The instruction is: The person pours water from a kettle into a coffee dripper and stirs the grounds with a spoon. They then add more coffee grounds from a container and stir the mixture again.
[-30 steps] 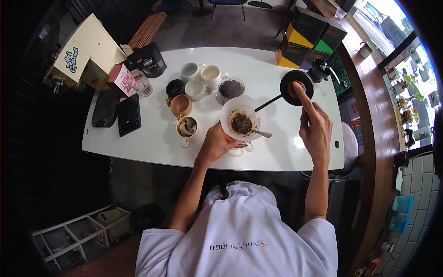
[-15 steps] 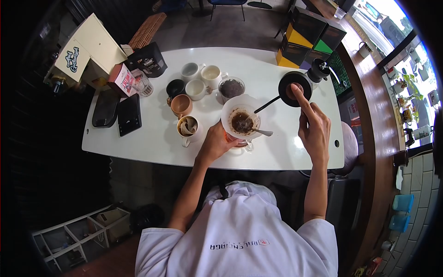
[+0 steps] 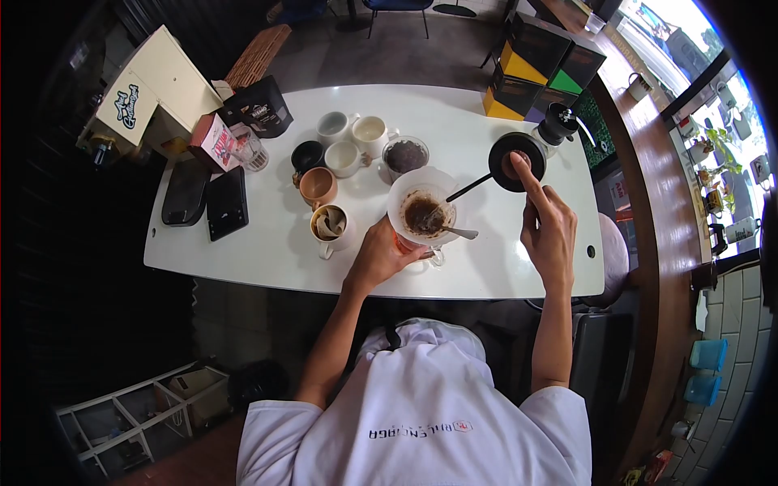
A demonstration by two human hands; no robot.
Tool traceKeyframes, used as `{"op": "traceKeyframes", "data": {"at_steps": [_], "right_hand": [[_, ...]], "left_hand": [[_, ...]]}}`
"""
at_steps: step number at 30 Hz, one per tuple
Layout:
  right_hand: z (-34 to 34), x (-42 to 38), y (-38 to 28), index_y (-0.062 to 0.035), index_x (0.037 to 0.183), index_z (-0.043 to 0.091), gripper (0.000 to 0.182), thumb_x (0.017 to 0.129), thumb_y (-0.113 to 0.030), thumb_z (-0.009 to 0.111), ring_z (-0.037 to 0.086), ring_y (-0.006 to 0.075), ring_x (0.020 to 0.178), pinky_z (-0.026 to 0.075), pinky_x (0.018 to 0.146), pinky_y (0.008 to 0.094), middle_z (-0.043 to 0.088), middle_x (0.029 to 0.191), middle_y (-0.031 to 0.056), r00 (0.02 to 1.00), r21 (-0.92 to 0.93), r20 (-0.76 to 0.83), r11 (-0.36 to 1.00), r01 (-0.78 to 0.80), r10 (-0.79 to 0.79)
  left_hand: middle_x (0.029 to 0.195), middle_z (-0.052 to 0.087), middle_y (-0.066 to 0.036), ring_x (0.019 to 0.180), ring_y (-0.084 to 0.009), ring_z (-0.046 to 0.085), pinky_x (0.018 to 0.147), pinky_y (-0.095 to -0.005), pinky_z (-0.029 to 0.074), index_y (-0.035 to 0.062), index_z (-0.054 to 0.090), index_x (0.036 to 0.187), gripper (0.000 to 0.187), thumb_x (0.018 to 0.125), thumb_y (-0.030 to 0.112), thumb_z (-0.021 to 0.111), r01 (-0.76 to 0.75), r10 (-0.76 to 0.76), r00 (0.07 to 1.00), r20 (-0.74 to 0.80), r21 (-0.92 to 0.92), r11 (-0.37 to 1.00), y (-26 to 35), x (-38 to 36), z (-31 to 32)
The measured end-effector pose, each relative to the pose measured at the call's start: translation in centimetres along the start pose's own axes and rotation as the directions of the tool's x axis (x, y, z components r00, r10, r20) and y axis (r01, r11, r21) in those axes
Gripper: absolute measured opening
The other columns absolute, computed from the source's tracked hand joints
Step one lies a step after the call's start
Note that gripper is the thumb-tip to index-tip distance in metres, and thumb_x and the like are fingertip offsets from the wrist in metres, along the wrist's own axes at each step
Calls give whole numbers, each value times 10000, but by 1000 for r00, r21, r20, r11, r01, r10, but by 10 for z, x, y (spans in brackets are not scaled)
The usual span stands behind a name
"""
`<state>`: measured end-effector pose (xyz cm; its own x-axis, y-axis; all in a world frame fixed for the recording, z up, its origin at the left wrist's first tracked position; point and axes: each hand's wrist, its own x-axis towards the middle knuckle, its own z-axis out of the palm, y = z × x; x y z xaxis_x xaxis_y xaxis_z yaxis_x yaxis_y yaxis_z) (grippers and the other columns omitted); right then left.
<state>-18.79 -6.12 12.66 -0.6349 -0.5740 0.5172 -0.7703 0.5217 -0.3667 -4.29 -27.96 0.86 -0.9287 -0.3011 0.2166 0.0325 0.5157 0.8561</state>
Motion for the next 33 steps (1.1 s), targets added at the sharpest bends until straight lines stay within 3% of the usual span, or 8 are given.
{"op": "traceKeyframes", "data": {"at_steps": [6,9,11,18,21,27,29,33], "right_hand": [[4,-2,3,-289,1454,532,817,792,188,558,523,227,580,477,596,383,576,708,142,1000,2,11,1000,-4,4],[5,-2,4,-394,1479,466,957,715,165,612,517,230,541,460,583,428,540,654,83,1000,6,-8,1000,16,-16],[3,-2,1,-276,1459,527,803,798,180,558,515,224,571,471,588,370,581,712,144,1000,6,6,1000,-2,2],[4,-1,2,-268,1473,510,812,795,178,541,470,200,551,466,591,321,591,728,139,1000,85,-18,996,-22,24],[3,-2,0,-336,1495,454,895,759,161,568,617,304,629,503,672,445,658,774,149,995,119,11,988,-95,95],[14,-7,12,-237,1531,404,853,793,180,498,661,342,734,537,755,412,689,1105,233,976,334,62,917,-219,211],[18,-10,17,-201,1536,394,830,806,183,480,657,258,726,535,719,361,641,1264,221,968,436,72,865,-247,240],[27,-18,34,-186,1541,385,821,812,181,472,635,170,748,526,687,313,602,1328,185,909,580,184,706,-407,373]], "left_hand": [[1181,649,-196,1112,-356,636,958,-433,514,-11,542,1244,694,702,242,893,18,-18,1000,-13,20,1000,6,-3,3],[1184,646,-196,1117,-357,633,960,-433,513,-7,544,1243,693,699,241,894,22,-22,1000,-11,38,999,2,-4,4],[1185,645,-195,1118,-358,631,963,-434,511,-5,544,1243,694,697,241,895,26,-26,1000,-7,40,999,-1,-4,6],[1188,642,-192,1127,-357,627,975,-434,506,-5,540,1242,701,690,236,899,19,-19,1000,-12,32,999,-2,-4,6],[1186,643,-191,1122,-354,631,970,-433,511,-4,538,1242,704,687,231,901,-28,29,999,-26,46,999,-4,-4,7],[1164,649,-192,1101,-343,647,955,-432,521,-13,537,1235,695,689,215,902,-49,50,998,-49,37,998,-5,-4,8],[1156,651,-191,1097,-338,651,952,-430,523,-19,538,1231,691,691,211,902,-45,47,997,-59,26,999,-6,-4,9],[1154,653,-187,1086,-326,661,932,-420,535,-26,531,1235,700,685,192,905,-13,9,998,-58,-72,997,-6,-2,10]]}}
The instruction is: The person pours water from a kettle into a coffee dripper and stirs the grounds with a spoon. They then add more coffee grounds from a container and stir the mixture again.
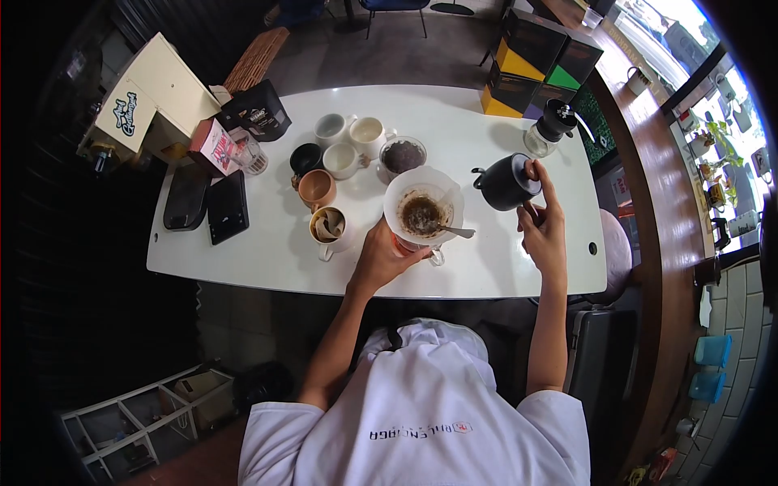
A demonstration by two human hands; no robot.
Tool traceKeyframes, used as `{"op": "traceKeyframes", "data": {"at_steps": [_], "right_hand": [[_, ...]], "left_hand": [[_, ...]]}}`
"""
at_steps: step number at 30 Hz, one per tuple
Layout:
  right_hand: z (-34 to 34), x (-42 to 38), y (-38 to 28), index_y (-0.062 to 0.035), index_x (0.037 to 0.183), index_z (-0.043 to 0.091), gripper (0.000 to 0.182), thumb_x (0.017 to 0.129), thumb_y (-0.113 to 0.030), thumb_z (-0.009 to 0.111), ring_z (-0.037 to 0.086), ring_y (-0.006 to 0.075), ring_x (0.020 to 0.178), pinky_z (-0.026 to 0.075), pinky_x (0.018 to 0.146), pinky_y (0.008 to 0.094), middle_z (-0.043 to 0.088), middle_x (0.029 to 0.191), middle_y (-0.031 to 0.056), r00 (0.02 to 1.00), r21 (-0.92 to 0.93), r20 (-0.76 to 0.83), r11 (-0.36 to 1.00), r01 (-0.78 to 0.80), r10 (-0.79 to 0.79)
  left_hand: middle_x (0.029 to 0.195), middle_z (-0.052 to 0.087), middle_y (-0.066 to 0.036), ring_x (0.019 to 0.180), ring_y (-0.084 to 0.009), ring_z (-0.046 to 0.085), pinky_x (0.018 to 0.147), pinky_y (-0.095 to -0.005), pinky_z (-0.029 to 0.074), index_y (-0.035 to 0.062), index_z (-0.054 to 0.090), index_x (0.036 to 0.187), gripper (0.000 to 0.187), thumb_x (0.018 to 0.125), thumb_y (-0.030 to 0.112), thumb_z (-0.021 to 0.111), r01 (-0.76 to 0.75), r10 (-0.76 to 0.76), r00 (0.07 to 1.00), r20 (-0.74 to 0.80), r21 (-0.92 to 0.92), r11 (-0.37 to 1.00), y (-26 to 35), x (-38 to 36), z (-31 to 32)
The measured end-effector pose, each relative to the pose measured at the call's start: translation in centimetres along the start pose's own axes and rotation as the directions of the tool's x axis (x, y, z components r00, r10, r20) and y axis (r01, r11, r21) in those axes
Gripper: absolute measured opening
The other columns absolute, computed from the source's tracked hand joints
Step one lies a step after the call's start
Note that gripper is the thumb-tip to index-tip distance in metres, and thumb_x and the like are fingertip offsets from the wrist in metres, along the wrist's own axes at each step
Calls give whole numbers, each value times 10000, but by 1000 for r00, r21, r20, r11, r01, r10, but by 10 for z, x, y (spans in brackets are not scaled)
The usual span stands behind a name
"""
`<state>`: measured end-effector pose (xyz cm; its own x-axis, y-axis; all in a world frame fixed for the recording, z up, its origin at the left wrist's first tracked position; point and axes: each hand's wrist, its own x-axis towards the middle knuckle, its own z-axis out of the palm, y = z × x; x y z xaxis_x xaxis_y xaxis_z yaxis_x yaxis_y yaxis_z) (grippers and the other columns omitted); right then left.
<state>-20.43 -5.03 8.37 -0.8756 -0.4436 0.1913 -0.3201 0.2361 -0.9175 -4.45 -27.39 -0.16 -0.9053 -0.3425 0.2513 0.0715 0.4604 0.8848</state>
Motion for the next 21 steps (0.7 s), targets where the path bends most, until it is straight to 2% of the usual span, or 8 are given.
{"op": "traceKeyframes", "data": {"at_steps": [2,6,8,9,13,16,17,21], "right_hand": [[-1,-1,6,-186,1557,353,834,815,178,472,631,129,787,521,664,287,553,1385,163,991,70,5,989,-133,133],[2,0,41,-196,1568,316,850,818,171,474,641,157,799,534,702,306,557,1380,173,987,58,-47,987,-152,155],[3,-1,67,-202,1571,295,857,821,167,483,671,200,842,547,755,336,550,1396,189,994,-34,-69,995,-92,89],[4,-2,73,-208,1572,275,868,818,168,482,700,281,896,555,834,386,552,1397,211,990,-60,-80,991,-122,117],[6,-6,94,-213,1571,252,885,805,167,482,691,392,986,550,938,456,562,1372,234,992,-173,-102,981,-91,74],[10,-8,106,-216,1570,245,881,809,155,491,665,429,1050,546,954,464,555,1377,241,993,-255,-118,966,-38,8],[10,-9,109,-228,1573,232,893,806,144,499,636,450,1088,543,935,476,564,1362,248,991,-287,-115,953,-98,67],[17,-11,108,-251,1579,208,916,802,123,516,648,460,1044,541,885,491,601,1306,255,989,-341,-133,934,-111,69]], "left_hand": [[1160,653,-185,1085,-322,662,925,-416,539,-26,526,1243,711,679,179,908,-3,3,1000,0,-3,1000,0,0,0],[1184,652,-188,1098,-312,663,929,-404,542,-37,497,1274,748,666,113,905,-13,11,998,-56,-39,999,7,3,2],[1194,652,-189,1102,-306,664,929,-398,544,-42,484,1286,761,664,90,901,-21,17,997,-78,-43,999,8,4,4],[1197,653,-186,1103,-295,666,931,-393,548,-44,475,1294,768,662,68,896,-18,14,995,-94,-46,999,6,4,5],[1204,657,-177,1095,-264,671,907,-379,573,-40,453,1315,792,654,17,885,-10,-8,990,-142,-130,991,2,6,11],[1197,662,-174,1080,-255,675,883,-370,587,-40,462,1306,785,647,1,886,49,-76,989,-130,-197,979,3,8,14],[1197,662,-174,1080,-255,675,883,-370,587,-40,462,1306,785,647,1,886,48,-74,989,-127,-197,979,3,8,15],[1166,680,-155,1052,-238,685,860,-361,596,-35,479,1293,780,637,2,898,41,-64,989,-134,-173,984,2,10,18]]}}
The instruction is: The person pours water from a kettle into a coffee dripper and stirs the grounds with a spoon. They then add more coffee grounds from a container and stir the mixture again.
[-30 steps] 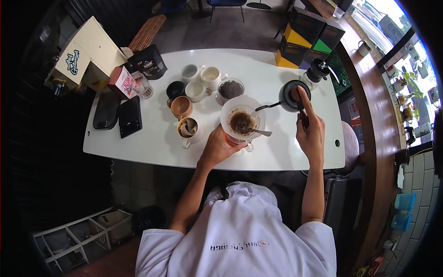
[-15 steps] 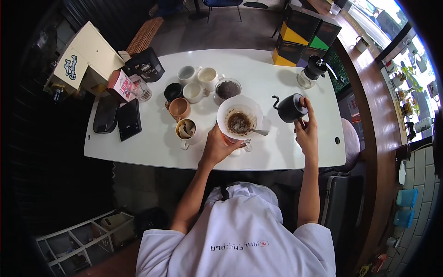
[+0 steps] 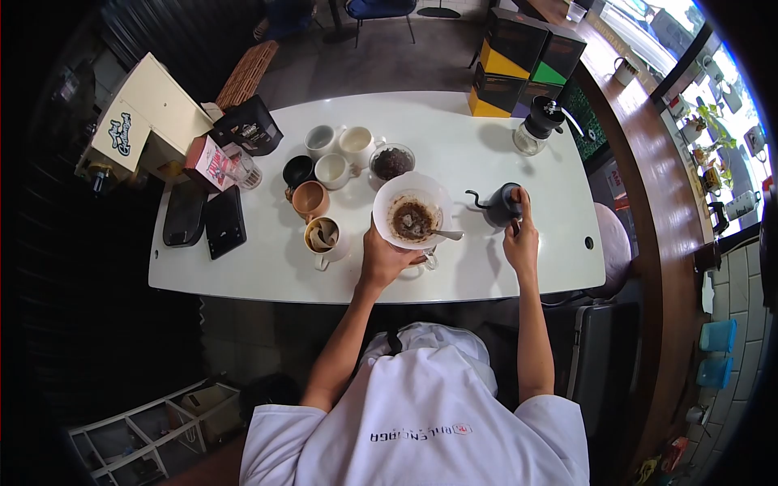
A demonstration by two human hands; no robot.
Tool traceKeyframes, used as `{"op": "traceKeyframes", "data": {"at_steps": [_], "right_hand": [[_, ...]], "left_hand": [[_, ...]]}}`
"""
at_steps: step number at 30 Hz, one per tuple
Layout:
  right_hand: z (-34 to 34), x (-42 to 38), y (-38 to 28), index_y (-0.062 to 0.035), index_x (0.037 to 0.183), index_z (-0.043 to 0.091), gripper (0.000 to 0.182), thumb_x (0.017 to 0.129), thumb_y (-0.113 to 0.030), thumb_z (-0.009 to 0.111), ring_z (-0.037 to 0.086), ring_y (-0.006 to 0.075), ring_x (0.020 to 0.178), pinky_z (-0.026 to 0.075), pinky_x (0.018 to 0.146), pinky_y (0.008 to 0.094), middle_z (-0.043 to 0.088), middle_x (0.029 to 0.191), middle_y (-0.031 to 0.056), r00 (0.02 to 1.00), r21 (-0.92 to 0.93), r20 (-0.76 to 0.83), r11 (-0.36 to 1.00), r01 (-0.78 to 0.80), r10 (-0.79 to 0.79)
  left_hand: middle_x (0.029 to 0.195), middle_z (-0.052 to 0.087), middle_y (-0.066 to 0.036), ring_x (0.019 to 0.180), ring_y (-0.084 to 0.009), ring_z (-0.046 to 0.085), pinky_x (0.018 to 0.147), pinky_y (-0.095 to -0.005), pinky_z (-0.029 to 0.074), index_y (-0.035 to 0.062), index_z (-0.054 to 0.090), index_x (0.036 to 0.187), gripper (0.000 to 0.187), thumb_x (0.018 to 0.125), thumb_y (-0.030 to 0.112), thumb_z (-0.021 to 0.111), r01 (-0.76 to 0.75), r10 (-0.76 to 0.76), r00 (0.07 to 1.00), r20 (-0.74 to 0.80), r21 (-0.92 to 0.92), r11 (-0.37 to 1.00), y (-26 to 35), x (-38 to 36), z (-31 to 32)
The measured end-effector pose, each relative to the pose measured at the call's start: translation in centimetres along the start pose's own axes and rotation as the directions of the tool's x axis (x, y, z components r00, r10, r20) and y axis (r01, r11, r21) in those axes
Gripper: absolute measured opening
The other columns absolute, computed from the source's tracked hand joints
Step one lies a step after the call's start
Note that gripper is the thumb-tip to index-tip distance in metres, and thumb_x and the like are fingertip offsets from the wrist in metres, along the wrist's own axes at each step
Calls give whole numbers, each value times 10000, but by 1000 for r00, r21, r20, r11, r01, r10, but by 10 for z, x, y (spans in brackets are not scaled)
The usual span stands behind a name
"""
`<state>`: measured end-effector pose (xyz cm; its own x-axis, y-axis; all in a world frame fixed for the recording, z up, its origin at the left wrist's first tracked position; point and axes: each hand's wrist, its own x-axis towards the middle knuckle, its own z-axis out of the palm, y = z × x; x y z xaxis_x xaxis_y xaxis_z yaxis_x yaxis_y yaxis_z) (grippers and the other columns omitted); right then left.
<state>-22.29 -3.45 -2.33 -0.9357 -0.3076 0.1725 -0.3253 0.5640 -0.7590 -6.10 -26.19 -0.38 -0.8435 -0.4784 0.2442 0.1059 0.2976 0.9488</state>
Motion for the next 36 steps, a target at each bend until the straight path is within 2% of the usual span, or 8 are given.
{"op": "traceKeyframes", "data": {"at_steps": [12,19,22,24,25,28,33,36], "right_hand": [[26,-3,3,-280,1589,169,932,813,69,548,675,435,783,497,703,504,699,898,236,1000,-95,-14,995,-5,3],[20,-6,-14,-261,1596,147,869,898,-58,622,643,427,801,501,720,494,673,913,218,999,-194,11,980,51,-50],[-2,-10,-50,-215,1546,282,681,956,-171,619,606,409,860,501,744,475,647,929,200,994,-415,-57,907,66,-98],[-20,-11,-80,-84,1304,536,335,996,-212,575,572,381,886,482,764,451,611,897,186,985,-355,-110,931,87,-134],[-27,-10,-87,-84,1304,536,335,996,-212,575,572,381,886,482,764,451,611,897,186,985,-355,-109,931,87,-134],[-35,-15,-107,56,885,612,310,1017,-216,548,562,369,861,443,763,437,579,870,194,959,177,157,962,208,-236],[-28,-32,-131,49,822,621,319,1003,-210,574,546,294,728,431,682,368,561,790,142,916,129,245,947,293,-317],[-23,-33,-135,67,811,612,311,895,-211,725,543,247,688,429,668,378,556,769,118,908,183,282,947,265,-309]], "left_hand": [[1106,714,-150,991,-229,710,805,-356,601,-10,518,1253,759,604,2,911,3,-5,996,-85,-19,1000,-12,3,8],[1040,736,-153,935,-227,728,784,-352,597,-36,594,1167,654,599,21,915,-37,37,995,-88,2,999,-18,4,9],[1031,739,-146,920,-216,729,778,-348,596,-36,614,1148,629,598,22,915,-30,29,996,-89,-11,999,-23,4,9],[1027,740,-140,915,-211,728,775,-344,596,-33,615,1150,628,599,19,912,0,-6,997,-80,-73,997,-15,3,10],[1023,742,-134,909,-205,727,772,-339,595,-31,615,1151,626,601,17,909,29,-38,997,-70,-134,991,-12,3,10],[1030,741,-121,907,-196,723,785,-336,594,-28,618,1154,621,603,6,901,-58,57,995,-79,-20,998,-14,4,10],[1048,738,-113,928,-194,719,816,-339,590,-22,624,1155,627,595,9,904,12,-18,997,-79,-79,997,-7,3,11],[1056,737,-112,941,-193,718,826,-339,588,-20,627,1154,632,590,20,911,5,-10,997,-81,-72,997,-10,2,12]]}}
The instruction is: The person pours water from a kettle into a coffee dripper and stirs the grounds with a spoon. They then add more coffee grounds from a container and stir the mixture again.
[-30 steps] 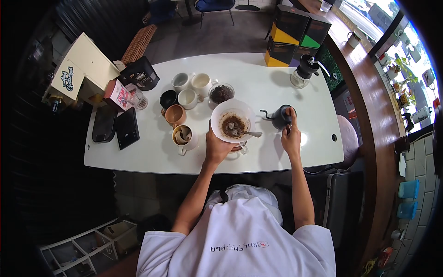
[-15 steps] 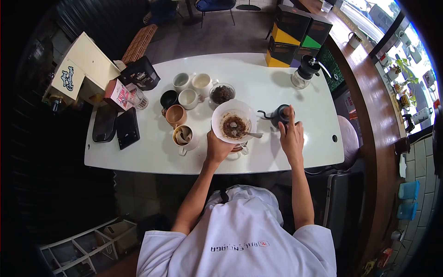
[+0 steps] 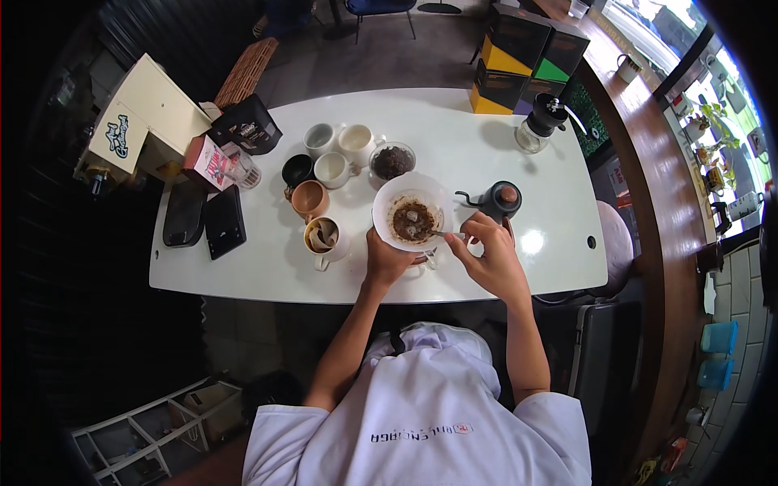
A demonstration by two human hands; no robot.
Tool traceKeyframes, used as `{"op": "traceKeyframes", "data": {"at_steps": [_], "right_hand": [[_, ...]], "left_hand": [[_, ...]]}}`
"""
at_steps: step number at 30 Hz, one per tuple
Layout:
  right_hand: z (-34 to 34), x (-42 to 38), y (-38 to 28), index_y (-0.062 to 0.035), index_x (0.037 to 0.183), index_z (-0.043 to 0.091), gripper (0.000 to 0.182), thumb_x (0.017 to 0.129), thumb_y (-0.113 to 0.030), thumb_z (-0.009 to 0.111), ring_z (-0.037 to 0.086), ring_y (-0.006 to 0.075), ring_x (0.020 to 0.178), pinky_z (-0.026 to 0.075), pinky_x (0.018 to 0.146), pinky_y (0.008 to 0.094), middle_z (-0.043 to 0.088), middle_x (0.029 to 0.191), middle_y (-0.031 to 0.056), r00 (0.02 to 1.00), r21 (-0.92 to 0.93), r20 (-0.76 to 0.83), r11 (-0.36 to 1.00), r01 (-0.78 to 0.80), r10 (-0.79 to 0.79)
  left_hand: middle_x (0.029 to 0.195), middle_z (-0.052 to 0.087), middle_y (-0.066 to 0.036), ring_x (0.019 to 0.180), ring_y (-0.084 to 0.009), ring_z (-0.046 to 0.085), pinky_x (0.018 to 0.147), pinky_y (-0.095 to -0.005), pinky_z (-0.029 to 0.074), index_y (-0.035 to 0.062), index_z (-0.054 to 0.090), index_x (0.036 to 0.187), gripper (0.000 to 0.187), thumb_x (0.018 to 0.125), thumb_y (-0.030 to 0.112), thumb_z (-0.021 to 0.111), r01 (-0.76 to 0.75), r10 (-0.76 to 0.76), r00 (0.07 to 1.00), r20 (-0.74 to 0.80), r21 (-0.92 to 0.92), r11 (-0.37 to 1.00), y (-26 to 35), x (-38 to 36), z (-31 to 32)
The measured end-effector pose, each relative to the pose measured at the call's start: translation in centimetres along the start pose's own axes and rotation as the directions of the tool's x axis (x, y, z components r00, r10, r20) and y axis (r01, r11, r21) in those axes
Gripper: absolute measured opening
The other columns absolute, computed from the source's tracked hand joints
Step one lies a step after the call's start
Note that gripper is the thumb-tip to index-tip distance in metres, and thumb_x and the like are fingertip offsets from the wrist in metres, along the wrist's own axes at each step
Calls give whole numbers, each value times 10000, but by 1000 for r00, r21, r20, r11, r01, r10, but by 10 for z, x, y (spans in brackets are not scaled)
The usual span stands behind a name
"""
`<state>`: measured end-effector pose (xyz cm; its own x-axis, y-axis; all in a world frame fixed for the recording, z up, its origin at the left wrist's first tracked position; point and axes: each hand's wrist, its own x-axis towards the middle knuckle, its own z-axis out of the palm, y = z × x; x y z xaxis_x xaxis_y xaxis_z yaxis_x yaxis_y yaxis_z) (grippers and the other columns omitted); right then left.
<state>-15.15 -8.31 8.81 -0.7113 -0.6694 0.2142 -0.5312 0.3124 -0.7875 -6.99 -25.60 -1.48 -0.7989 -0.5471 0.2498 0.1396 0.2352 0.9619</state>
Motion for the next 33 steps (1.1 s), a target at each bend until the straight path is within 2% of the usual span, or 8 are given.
{"op": "traceKeyframes", "data": {"at_steps": [3,7,9,12,15,19,28,33], "right_hand": [[1,3,-7,60,766,633,250,882,-145,714,581,325,759,453,706,419,587,792,167,1000,13,0,1000,-27,27],[1,8,-6,54,803,636,170,865,-90,703,582,328,807,455,733,425,590,824,158,998,-21,-70,1000,0,-1],[1,11,-7,68,841,614,103,854,-6,685,560,303,725,447,668,379,583,825,147,980,-57,-141,990,131,-138],[1,16,-9,64,863,631,78,864,2,679,572,307,736,462,681,382,584,843,148,955,-102,-192,973,209,-225],[0,21,-9,26,877,664,80,859,-43,701,583,312,821,468,718,405,585,881,137,960,-116,-192,976,183,-203],[-1,25,-6,53,917,672,68,870,4,679,602,313,775,489,731,385,596,868,153,958,-104,-154,968,227,-242],[6,30,-1,65,880,662,41,872,25,658,580,256,722,472,670,343,579,822,133,983,34,-126,989,142,-137],[10,33,3,73,838,636,66,873,24,661,523,185,643,444,620,309,570,769,105,960,10,-259,994,112,-105]], "left_hand": [[1057,737,-113,949,-194,717,832,-339,586,-19,628,1155,636,589,27,915,14,-14,1000,-2,-18,1000,1,0,0],[1063,735,-115,967,-196,712,856,-341,578,-21,626,1165,643,591,21,913,-15,15,1000,-15,-9,1000,0,-1,0],[1069,733,-116,974,-195,709,865,-343,574,-23,625,1166,640,594,19,911,-14,13,1000,-24,-33,999,-2,-2,1],[1080,729,-118,985,-193,704,878,-344,568,-27,624,1165,634,599,15,906,-5,3,1000,-26,-45,999,-1,-2,1],[1085,727,-120,988,-192,703,881,-345,565,-30,623,1163,625,605,13,902,7,-7,1000,-11,-43,999,-4,-1,1],[1079,728,-124,980,-193,705,874,-345,564,-34,621,1162,619,612,16,898,-25,24,1000,-11,-58,998,-10,-1,1],[1072,729,-128,968,-201,709,867,-345,564,-36,627,1152,619,600,19,904,-67,67,998,5,-6,998,-11,-1,-1],[1062,731,-127,967,-210,713,866,-347,565,-29,632,1145,623,591,24,910,-59,59,998,-4,9,998,-12,0,0]]}}
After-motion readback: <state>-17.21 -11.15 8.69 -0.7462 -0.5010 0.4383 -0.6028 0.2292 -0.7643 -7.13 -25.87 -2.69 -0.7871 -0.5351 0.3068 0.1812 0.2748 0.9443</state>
